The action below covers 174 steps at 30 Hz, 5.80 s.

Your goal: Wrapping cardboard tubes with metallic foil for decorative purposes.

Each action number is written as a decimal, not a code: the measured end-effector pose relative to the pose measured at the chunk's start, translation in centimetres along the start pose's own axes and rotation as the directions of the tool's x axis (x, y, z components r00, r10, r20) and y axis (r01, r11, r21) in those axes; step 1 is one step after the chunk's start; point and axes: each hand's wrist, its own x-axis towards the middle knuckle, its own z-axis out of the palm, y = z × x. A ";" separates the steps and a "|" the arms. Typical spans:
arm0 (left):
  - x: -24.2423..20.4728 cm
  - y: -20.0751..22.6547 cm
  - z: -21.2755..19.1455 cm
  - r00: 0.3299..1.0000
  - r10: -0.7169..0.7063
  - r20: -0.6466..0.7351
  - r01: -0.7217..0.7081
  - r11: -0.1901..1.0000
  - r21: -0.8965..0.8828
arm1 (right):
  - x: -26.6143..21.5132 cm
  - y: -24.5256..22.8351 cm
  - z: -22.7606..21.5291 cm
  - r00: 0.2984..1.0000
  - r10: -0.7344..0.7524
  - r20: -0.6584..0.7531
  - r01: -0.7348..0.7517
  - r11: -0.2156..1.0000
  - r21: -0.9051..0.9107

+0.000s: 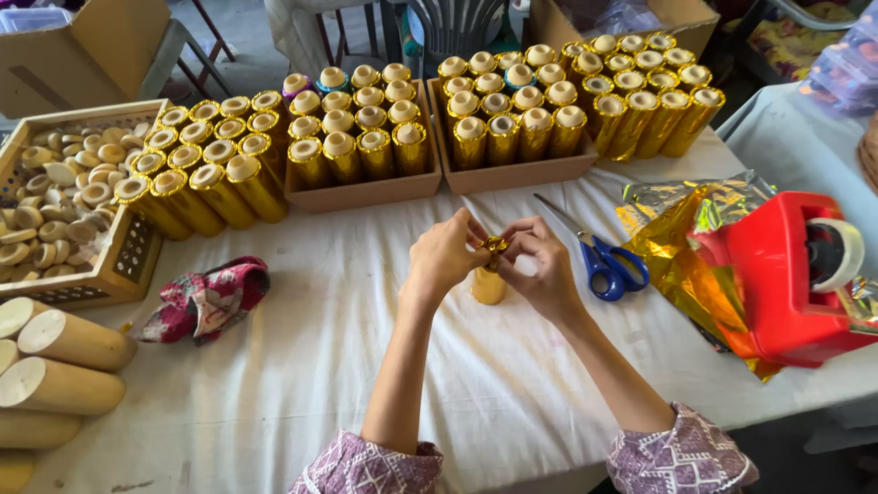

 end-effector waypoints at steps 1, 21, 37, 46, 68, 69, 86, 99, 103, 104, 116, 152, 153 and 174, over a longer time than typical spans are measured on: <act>-0.1 0.0 0.0 1.000 0.007 0.001 -0.007 1.000 0.000 | 0.6 -0.8 -0.3 1.000 -0.002 -0.005 0.002 1.000 -0.004; -1.6 3.1 -3.3 0.982 -0.123 0.140 0.138 0.985 -0.105 | 1.2 2.5 0.2 0.875 0.457 0.161 -0.485 0.823 0.295; -0.4 1.2 -1.1 0.993 -0.099 0.066 0.098 0.995 0.019 | 1.5 3.1 0.1 0.901 0.406 0.152 -0.433 0.825 0.363; -1.1 1.9 -2.7 0.988 -0.101 0.120 0.110 0.992 -0.069 | 1.9 2.1 0.2 0.911 0.398 0.110 -0.412 0.859 0.302; 0.0 1.1 -1.6 0.959 -0.180 0.217 0.212 0.968 -0.136 | 1.5 2.2 -0.8 0.932 0.313 0.183 -0.359 0.870 0.338; 0.0 1.1 -1.6 0.958 -0.170 0.233 0.209 0.966 -0.153 | 1.5 1.9 -0.9 0.941 0.278 0.192 -0.326 0.896 0.301; 1.0 -1.7 0.8 0.994 -0.044 0.098 0.052 0.995 -0.080 | 1.2 3.0 -0.3 0.944 0.286 0.163 -0.327 0.870 0.368; 0.6 -1.3 -1.9 0.947 0.008 0.321 0.101 0.942 -0.322 | 1.5 2.1 0.1 0.935 0.316 0.160 -0.354 0.856 0.378; 0.3 -2.5 -3.5 0.937 0.252 0.241 -0.130 0.894 -0.428 | 1.2 2.9 0.2 0.958 0.252 0.137 -0.284 0.898 0.336; 0.2 -2.5 -3.5 0.915 0.336 0.224 -0.216 0.876 -0.432 | 1.2 2.9 0.2 0.954 0.267 0.138 -0.299 0.892 0.339; -0.1 -0.1 -0.6 0.956 0.195 0.217 -0.206 0.978 0.026 | 1.3 -0.1 -0.3 0.984 0.164 0.072 -0.169 0.983 0.072; 2.5 -5.9 3.7 0.952 0.278 0.129 -0.269 0.959 -0.084 | 1.1 1.4 -0.6 0.971 -0.239 0.010 0.232 0.933 -0.275; 2.7 -6.5 3.9 0.959 0.239 0.153 -0.238 0.971 -0.024 | 1.1 1.5 -0.6 0.968 -0.252 0.010 0.245 0.927 -0.282; -6.8 -14.2 -27.8 0.905 -0.356 -0.235 0.376 0.407 0.833 | 0.7 1.4 0.0 0.993 -0.117 -0.016 0.108 0.958 -0.265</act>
